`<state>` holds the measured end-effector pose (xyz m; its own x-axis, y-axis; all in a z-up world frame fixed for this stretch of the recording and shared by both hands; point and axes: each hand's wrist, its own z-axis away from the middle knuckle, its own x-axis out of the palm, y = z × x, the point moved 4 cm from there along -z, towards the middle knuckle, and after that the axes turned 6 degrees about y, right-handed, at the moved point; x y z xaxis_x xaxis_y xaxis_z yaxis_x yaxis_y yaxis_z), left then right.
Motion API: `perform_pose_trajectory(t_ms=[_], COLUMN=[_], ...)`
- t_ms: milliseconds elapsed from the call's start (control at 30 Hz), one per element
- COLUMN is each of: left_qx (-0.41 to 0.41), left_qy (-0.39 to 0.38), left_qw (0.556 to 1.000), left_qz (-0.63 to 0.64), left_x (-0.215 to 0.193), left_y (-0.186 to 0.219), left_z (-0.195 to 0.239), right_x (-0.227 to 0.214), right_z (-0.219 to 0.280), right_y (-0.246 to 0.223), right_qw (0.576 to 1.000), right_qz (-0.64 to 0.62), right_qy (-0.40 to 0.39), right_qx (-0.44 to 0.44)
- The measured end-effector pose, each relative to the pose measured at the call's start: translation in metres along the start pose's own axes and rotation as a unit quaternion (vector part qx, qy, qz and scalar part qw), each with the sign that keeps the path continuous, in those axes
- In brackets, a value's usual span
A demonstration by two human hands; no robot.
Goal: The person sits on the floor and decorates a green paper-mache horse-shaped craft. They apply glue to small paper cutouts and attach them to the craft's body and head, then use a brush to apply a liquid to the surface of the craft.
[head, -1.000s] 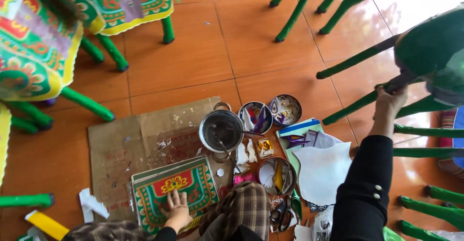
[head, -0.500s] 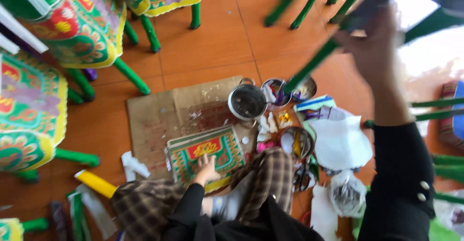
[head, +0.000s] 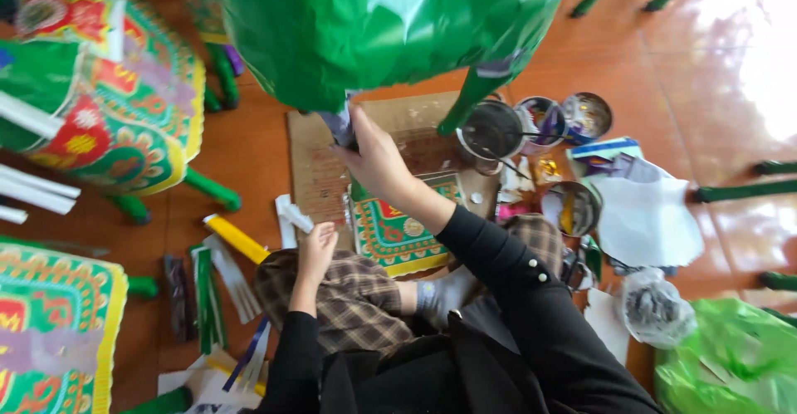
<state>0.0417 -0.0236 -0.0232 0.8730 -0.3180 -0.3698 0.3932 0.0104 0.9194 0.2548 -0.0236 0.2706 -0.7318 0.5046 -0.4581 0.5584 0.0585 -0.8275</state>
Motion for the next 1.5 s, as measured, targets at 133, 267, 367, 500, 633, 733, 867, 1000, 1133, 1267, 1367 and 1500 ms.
perform_pose_trajectory(t_ms=[133,267,367,500,633,733,867,1000,1133,1267,1367,1500], left_qx=[0.006,0.026,0.056,0.099,0.094,0.082,0.016,-0.034,-0.059,-0.062,-0.072,-0.067], left_qy=[0.013,0.040,0.065,0.111,0.110,0.107,0.064,0.039,0.016,0.002,-0.009,-0.014], left_qw=[0.999,0.998,0.993,0.976,0.966,0.970,0.979,0.967,0.963,0.964,0.961,0.962], left_qz=[0.032,-0.029,-0.080,-0.159,-0.215,-0.201,-0.194,-0.249,-0.261,-0.259,-0.266,-0.262], left_x=[0.000,0.016,0.031,0.041,0.043,0.054,0.053,0.051,0.050,0.051,0.051,0.051], left_y=[0.041,0.040,0.030,0.029,0.033,-0.004,-0.014,0.021,0.042,0.046,0.042,0.038], left_z=[0.015,0.004,-0.009,-0.033,-0.039,-0.049,-0.053,-0.044,-0.041,-0.041,-0.041,-0.037], right_x=[0.058,0.090,0.093,0.071,0.051,0.029,-0.001,-0.045,-0.081,-0.100,-0.109,-0.124], right_z=[0.021,0.033,0.039,0.042,0.056,0.083,0.134,0.147,0.101,0.074,0.065,0.060], right_y=[0.049,0.077,0.075,0.051,0.099,0.171,0.307,0.332,0.301,0.329,0.361,0.410], right_qw=[1.000,1.000,1.000,0.998,0.992,0.997,0.983,0.959,0.883,0.794,0.786,0.776], right_qz=[-0.018,-0.023,-0.010,-0.043,-0.028,0.000,0.118,0.283,0.443,0.594,0.614,0.606], right_qy=[-0.012,0.008,0.017,0.021,0.013,-0.078,-0.109,-0.016,0.016,0.091,0.068,-0.111], right_qx=[0.001,-0.005,0.001,-0.040,-0.126,-0.017,0.092,0.008,-0.152,-0.095,0.019,0.133])
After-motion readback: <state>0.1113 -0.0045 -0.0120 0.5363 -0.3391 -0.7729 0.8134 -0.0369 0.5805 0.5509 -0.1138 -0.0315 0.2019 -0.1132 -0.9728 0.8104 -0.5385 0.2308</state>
